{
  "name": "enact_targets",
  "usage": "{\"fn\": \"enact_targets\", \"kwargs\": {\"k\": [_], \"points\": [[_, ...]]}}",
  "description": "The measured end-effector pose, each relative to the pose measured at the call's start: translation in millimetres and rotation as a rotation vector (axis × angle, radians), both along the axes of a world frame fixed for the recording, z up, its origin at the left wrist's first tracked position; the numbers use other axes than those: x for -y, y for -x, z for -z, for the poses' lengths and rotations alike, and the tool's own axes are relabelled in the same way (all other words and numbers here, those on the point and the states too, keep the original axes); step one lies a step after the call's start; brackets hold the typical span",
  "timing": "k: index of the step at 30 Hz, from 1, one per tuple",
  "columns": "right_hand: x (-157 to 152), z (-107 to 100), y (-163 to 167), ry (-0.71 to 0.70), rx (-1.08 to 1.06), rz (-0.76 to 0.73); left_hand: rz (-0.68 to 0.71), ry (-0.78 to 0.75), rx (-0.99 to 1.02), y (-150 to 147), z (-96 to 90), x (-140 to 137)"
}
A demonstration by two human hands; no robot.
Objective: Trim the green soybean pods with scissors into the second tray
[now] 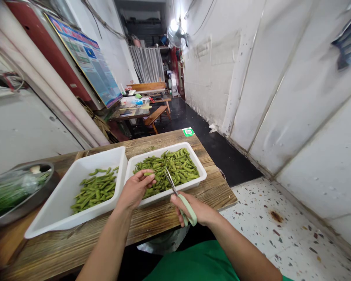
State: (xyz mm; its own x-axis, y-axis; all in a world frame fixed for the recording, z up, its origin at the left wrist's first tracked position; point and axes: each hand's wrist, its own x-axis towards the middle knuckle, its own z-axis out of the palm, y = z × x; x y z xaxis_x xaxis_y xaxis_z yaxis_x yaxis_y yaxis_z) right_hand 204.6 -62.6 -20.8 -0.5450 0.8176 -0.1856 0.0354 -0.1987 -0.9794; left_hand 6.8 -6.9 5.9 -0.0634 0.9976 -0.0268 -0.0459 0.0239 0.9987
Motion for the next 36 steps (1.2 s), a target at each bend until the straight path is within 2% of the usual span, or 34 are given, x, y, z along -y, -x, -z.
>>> {"fn": "enact_targets", "kwargs": {"k": [3, 5, 14, 20, 23, 26, 28, 30, 32, 33, 34, 36], "points": [[1, -3, 4, 0.010, 0.014, -0.006, -0.040, 0.024, 0.164, -7, -0.8, 4], [1, -5, 6, 0.005, 0.020, 0.012, -0.052, 0.026, 0.175, -11, 0.4, 6], [0, -10, 13, -0.002, -0.003, 0.050, -0.046, -0.088, -0.105, -16, 3.1, 11], [1, -6, 17, 0.003, -0.011, 0.077, -0.024, -0.073, -0.236, -21, 5.3, 15], [1, -3, 19, 0.042, 0.005, 0.094, -0.062, -0.077, -0.280, -14, 6.3, 15], [0, 1, 17, 0.074, -0.022, 0.092, -0.271, -0.177, -0.516, 16, 0.2, 14], [-1, 5, 15, 0.085, -0.031, 0.088, -0.510, -0.259, -0.839, 44, -7.5, 16], [-2, 10, 13, 0.078, -0.039, 0.089, -0.671, -0.240, -1.157, 68, -15.5, 20], [-2, 15, 12, 0.067, -0.054, 0.085, -0.738, -0.207, -1.354, 78, -20.7, 22], [-3, 16, 11, 0.064, -0.062, 0.081, -0.692, -0.194, -1.398, 77, -21.6, 22], [-3, 18, 12, 0.064, -0.066, 0.076, -0.579, -0.179, -1.415, 73, -21.3, 21], [-4, 19, 12, 0.063, -0.060, 0.069, -0.219, -0.132, -1.414, 58, -17.7, 14]]}}
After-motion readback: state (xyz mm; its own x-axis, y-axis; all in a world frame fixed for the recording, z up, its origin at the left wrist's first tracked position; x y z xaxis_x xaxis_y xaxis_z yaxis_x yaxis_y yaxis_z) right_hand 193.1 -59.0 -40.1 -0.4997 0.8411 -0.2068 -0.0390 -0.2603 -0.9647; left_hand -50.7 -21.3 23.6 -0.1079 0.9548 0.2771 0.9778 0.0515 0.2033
